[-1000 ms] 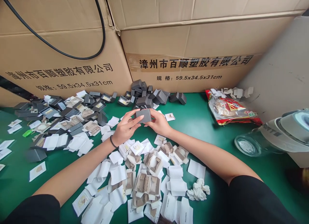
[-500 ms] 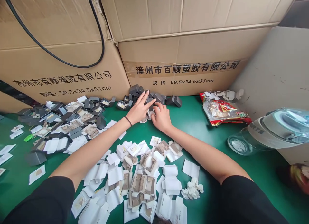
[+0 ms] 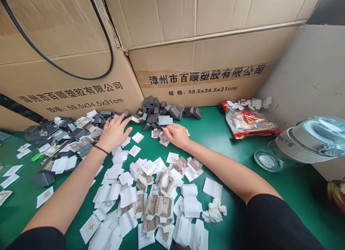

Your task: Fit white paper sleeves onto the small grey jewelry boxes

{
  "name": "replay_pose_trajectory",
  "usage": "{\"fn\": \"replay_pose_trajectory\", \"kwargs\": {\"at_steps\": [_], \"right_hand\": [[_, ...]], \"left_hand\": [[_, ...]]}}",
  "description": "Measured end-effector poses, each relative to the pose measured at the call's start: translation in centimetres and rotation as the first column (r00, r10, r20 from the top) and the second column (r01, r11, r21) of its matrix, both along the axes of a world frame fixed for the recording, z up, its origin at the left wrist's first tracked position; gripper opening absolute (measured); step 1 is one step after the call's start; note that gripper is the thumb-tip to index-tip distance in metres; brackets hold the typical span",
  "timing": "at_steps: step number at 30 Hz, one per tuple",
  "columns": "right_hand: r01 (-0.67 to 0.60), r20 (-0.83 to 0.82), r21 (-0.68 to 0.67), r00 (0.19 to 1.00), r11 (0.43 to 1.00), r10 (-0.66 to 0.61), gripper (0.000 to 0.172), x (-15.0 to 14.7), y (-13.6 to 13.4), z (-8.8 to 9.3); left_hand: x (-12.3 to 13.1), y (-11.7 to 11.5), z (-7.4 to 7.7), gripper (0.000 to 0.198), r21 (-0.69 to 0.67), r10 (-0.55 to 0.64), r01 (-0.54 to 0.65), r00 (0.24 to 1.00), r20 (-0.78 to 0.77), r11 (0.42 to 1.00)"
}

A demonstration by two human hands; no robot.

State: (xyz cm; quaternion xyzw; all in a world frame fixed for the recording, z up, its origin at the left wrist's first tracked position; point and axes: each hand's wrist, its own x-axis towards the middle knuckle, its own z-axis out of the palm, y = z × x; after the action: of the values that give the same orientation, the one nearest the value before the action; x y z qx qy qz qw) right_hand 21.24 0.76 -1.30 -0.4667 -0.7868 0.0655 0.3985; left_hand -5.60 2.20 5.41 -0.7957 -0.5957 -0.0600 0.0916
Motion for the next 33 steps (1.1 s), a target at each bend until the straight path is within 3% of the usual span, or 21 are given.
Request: {"fn": "replay_pose_trajectory", "kwargs": {"at_steps": [2, 5, 8, 11, 14, 17, 23, 26, 29, 31, 33], "right_hand": [[-0.057, 0.009, 0.001, 0.998, 0.998, 0.057, 0.045, -0.1, 0.0, 0.0], [-0.089, 0.02, 0.009, 0.996, 0.996, 0.089, 0.044, -0.2, 0.0, -0.1], [-0.104, 0.025, 0.024, 0.994, 0.994, 0.104, 0.043, -0.2, 0.1, -0.2], [-0.122, 0.029, 0.013, 0.992, 0.992, 0.122, 0.042, -0.1, 0.1, -0.3], [-0.116, 0.045, -0.01, 0.992, 0.993, 0.116, 0.043, -0.1, 0.2, -0.2], [-0.118, 0.044, -0.003, 0.992, 0.993, 0.118, 0.044, -0.1, 0.1, -0.1], [-0.273, 0.057, -0.003, 0.961, 0.962, 0.272, 0.048, -0.4, -0.7, 0.1], [-0.39, 0.01, -0.169, 0.918, 0.905, 0.397, 0.048, -0.7, -1.0, 1.5], [-0.529, -0.07, -0.406, 0.831, 0.745, 0.552, 0.047, -0.8, -1.6, 4.2], [-0.595, 0.051, -0.495, 0.708, 0.633, 0.705, 0.043, -0.9, -2.6, 5.8], [-0.566, 0.236, -0.55, 0.6, 0.614, 0.765, 0.045, -1.1, -4.0, 6.7]], "left_hand": [[-1.9, -0.7, -1.9, 0.056, -0.05, 0.141, -0.142, 0.99, -0.026, 0.989], [-3.3, -1.4, -3.4, 0.052, -0.06, 0.157, -0.16, 0.986, -0.056, 0.985], [-3.4, -1.8, -3.1, 0.05, 0.04, 0.126, -0.128, 0.991, 0.04, 0.991], [-3.3, -1.9, -2.7, 0.05, 0.19, 0.196, -0.226, 0.966, 0.168, 0.955], [-3.4, -1.8, -3.2, 0.052, 0.129, 0.251, -0.278, 0.948, 0.194, 0.952], [-3.2, -1.7, -3.8, 0.053, 0.079, 0.19, -0.208, 0.963, 0.192, 0.975], [-1.6, -2.0, -4.4, 0.048, 0.202, -0.111, 0.069, 0.973, 0.204, 0.977], [-1.2, -1.9, -5.0, 0.054, 0.139, -0.106, 0.079, 0.975, 0.197, 0.987], [-1.1, -1.9, -5.4, 0.055, 0.118, -0.074, 0.054, 0.982, 0.173, 0.992], [-1.0, -2.0, -5.3, 0.052, 0.169, -0.054, 0.028, 0.987, 0.15, 0.985], [-0.9, -2.1, -5.1, 0.049, 0.214, -0.019, -0.004, 0.994, 0.105, 0.977]]}}
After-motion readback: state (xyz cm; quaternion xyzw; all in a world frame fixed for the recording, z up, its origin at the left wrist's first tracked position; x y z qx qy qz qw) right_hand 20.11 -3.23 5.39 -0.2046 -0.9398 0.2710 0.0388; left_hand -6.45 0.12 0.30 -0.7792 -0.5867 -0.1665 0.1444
